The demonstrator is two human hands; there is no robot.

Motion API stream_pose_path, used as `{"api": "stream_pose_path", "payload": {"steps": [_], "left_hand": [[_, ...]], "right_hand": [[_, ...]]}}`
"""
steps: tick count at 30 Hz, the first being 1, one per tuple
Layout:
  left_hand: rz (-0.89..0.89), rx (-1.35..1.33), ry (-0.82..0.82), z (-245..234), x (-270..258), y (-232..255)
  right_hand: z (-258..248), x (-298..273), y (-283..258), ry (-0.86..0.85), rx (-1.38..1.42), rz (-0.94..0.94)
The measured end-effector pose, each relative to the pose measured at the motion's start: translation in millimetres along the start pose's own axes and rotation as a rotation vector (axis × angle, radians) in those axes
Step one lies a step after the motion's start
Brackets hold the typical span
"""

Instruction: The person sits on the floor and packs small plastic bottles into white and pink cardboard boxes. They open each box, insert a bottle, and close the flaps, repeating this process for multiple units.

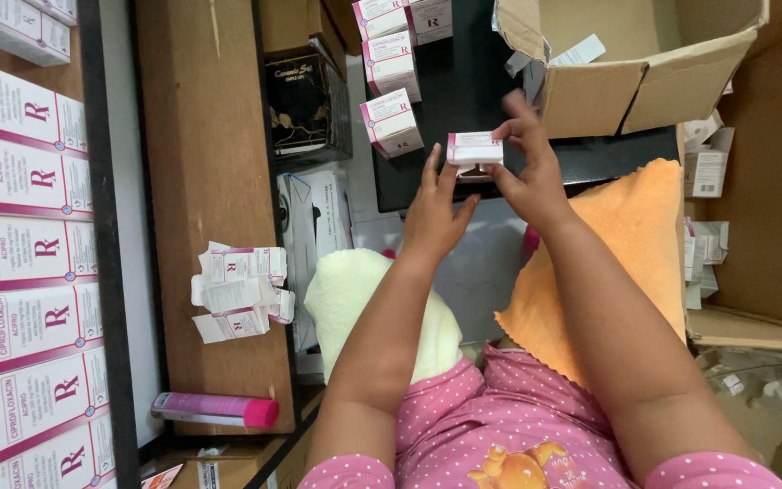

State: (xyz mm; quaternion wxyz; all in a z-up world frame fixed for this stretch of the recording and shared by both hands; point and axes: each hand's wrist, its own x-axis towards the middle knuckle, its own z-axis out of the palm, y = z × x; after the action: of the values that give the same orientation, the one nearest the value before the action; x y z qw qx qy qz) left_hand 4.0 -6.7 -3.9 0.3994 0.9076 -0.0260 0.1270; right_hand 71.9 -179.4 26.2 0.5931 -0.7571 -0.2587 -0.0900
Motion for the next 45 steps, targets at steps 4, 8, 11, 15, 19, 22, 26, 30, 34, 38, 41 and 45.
{"api": "stream_pose_path", "payload": {"steps": [4, 8, 11, 15, 19, 22, 26, 30, 34, 38, 41, 45], "left_hand": [[0.078, -0.123, 0.110, 3, -5, 3], [0.125, -0.172, 0.198, 3, -7, 4], [0.131, -0.248, 0.205, 1, -8, 3], [0.119, -0.345, 0.215, 1, -8, 2], [0.128, -0.277, 0.207, 1, -8, -1], [0.117, -0.167, 0.236, -3, -9, -1], [0.025, -0.118, 0.466, -5, 1, -6], [-0.254, -0.263, 0.566, -4, 8, -32], [-0.554, -0.512, 0.465, 0, 22, -65], [-0.454, -0.449, 0.318, 8, 30, -84], [-0.420, -0.491, 0.248, 19, 34, -91], [-0.370, -0.638, 0.183, 31, 44, -100]], "right_hand": [[2, -4, -6, -0.100, -0.098, -0.011], [5, -6, -8, -0.077, -0.088, 0.053], [6, -8, -8, -0.082, -0.119, 0.011], [7, -6, -11, -0.074, -0.118, 0.054], [8, -7, -19, -0.076, -0.275, -0.006], [16, -14, -28, -0.028, -0.535, -0.074], [38, -6, -23, 0.020, -0.648, -0.048], [52, 18, 4, 0.072, -0.693, -0.075], [62, 62, 33, 0.087, -0.672, -0.094], [77, 106, 50, 0.073, -0.678, -0.094], [85, 130, 58, 0.079, -0.661, -0.094], [94, 148, 51, 0.074, -0.647, -0.043]]}}
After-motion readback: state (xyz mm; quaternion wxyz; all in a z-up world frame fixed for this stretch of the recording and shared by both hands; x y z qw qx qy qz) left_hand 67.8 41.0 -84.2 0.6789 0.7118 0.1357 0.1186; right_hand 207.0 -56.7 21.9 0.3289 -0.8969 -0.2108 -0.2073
